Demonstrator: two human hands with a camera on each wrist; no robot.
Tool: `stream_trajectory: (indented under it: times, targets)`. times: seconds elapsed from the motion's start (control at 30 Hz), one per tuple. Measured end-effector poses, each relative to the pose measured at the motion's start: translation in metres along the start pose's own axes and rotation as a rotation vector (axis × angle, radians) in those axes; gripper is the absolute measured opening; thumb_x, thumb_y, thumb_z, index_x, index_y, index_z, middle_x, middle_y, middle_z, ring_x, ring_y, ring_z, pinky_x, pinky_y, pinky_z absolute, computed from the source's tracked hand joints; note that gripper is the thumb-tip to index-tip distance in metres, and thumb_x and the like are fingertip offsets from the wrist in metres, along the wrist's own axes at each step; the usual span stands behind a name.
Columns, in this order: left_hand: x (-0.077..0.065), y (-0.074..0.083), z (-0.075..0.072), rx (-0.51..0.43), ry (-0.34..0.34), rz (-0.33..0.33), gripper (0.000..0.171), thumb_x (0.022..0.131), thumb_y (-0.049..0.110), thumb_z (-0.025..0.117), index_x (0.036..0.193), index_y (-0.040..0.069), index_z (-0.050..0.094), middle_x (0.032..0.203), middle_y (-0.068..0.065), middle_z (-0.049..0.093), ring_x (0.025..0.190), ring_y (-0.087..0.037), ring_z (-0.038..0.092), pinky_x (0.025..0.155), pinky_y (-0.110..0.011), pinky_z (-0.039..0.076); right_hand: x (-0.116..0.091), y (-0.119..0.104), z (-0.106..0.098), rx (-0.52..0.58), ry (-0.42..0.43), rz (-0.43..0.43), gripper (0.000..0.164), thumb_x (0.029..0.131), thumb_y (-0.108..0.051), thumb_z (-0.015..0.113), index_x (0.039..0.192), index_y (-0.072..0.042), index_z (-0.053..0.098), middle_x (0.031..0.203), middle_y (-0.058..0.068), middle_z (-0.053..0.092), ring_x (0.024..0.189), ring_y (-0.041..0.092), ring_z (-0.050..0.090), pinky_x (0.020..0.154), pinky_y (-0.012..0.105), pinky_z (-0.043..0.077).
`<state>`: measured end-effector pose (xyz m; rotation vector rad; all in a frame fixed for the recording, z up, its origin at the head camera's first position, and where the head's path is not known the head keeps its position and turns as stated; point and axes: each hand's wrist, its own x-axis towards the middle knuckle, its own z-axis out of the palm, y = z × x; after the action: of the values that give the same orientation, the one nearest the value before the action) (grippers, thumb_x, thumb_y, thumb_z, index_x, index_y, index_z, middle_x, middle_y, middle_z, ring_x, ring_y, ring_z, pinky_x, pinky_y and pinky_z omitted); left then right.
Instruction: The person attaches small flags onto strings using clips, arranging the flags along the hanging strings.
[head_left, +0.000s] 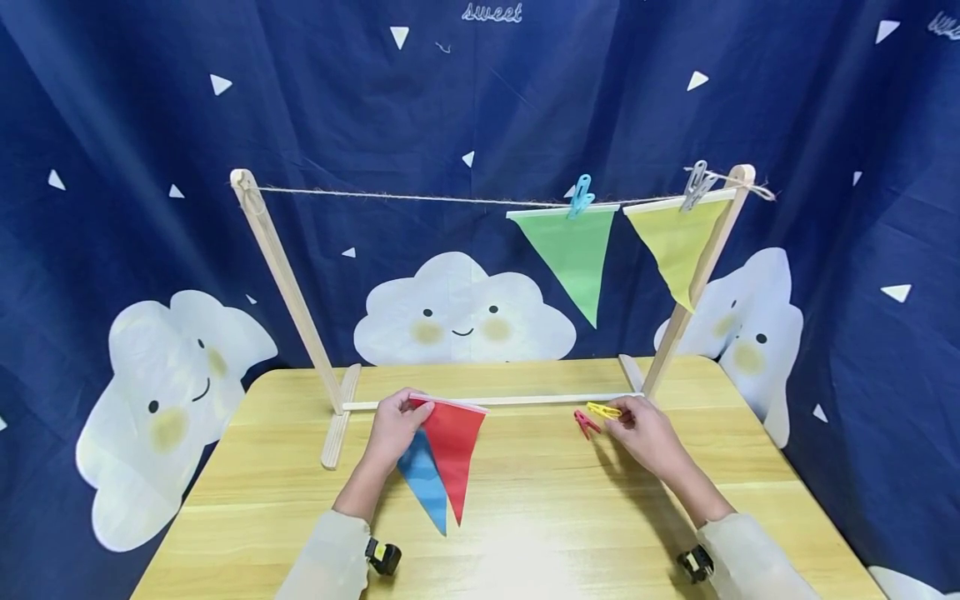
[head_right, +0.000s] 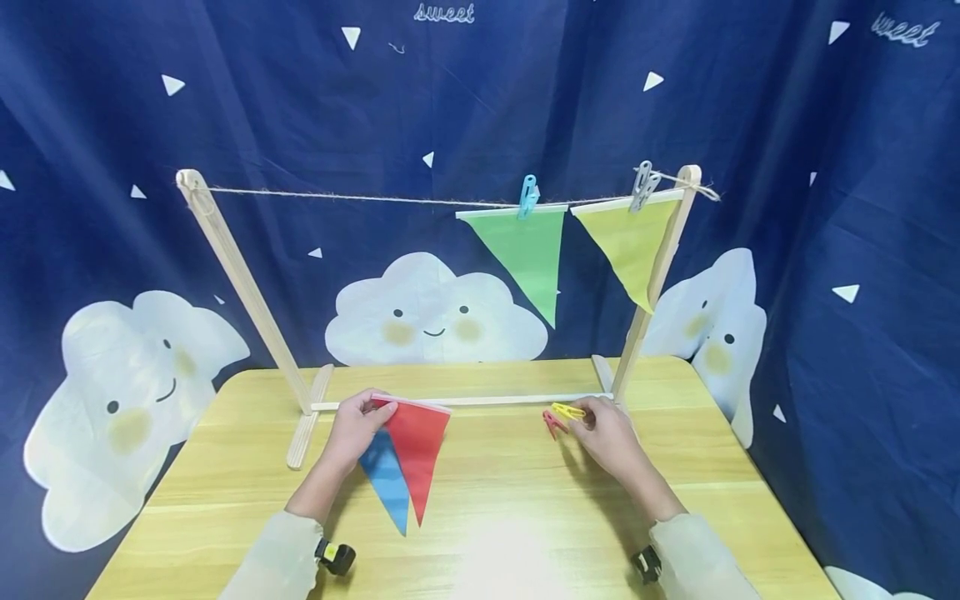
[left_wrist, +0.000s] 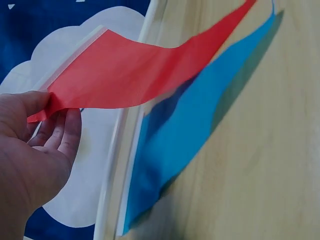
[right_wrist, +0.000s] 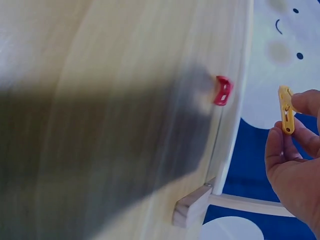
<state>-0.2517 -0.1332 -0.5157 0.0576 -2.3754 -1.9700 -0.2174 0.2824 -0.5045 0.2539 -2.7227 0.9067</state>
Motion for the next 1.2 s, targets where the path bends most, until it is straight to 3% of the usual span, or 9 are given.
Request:
stream_trajectory:
  times: [0.37, 0.67, 0.97, 1.2]
  targets:
    - [-0.001, 0.017, 0.0, -0.056, 0.027, 0.004, 0.013, 0.095, 0.007, 0.073, 0.104, -0.002, 0.072, 0.087, -0.01, 0.075, 0.074, -0.014, 0.069, 0.071, -0.021, 0.059, 0.006, -0.017, -0.003, 0.103, 0.033, 0.041, 0.024, 0.086, -0.007, 0.08, 0.107, -0.001, 0.07, 0.097, 0.014, 0.068, 0.087, 0.021, 0.066, 0.077, 0.027, 0.058]
    - [-0.003, 0.028, -0.001, -0.064, 0.032, 0.027, 0.014, 0.096, 0.008, 0.072, 0.106, -0.003, 0.072, 0.086, -0.008, 0.075, 0.074, -0.012, 0.068, 0.074, -0.023, 0.059, 0.008, -0.031, -0.006, 0.166, 0.069, -0.026, 0.022, 0.088, -0.001, 0.075, 0.11, 0.001, 0.068, 0.1, 0.012, 0.066, 0.089, 0.02, 0.066, 0.08, 0.031, 0.06]
    - [-0.005, 0.045, 0.0, -0.056, 0.042, 0.046, 0.017, 0.096, 0.009, 0.073, 0.109, -0.002, 0.073, 0.095, -0.015, 0.075, 0.077, -0.015, 0.067, 0.073, -0.019, 0.057, 0.012, -0.048, -0.015, 0.151, 0.158, -0.104, 0.025, 0.087, -0.001, 0.078, 0.11, 0.0, 0.069, 0.093, 0.008, 0.064, 0.082, 0.012, 0.062, 0.075, 0.027, 0.059]
    - [-0.008, 0.054, 0.003, -0.065, 0.059, 0.085, 0.015, 0.095, 0.008, 0.074, 0.106, -0.003, 0.072, 0.089, -0.014, 0.073, 0.073, -0.014, 0.066, 0.073, -0.027, 0.06, 0.015, -0.062, -0.02, 0.169, 0.197, -0.105, 0.024, 0.087, -0.002, 0.078, 0.11, -0.002, 0.07, 0.094, 0.008, 0.064, 0.082, 0.013, 0.063, 0.075, 0.022, 0.057]
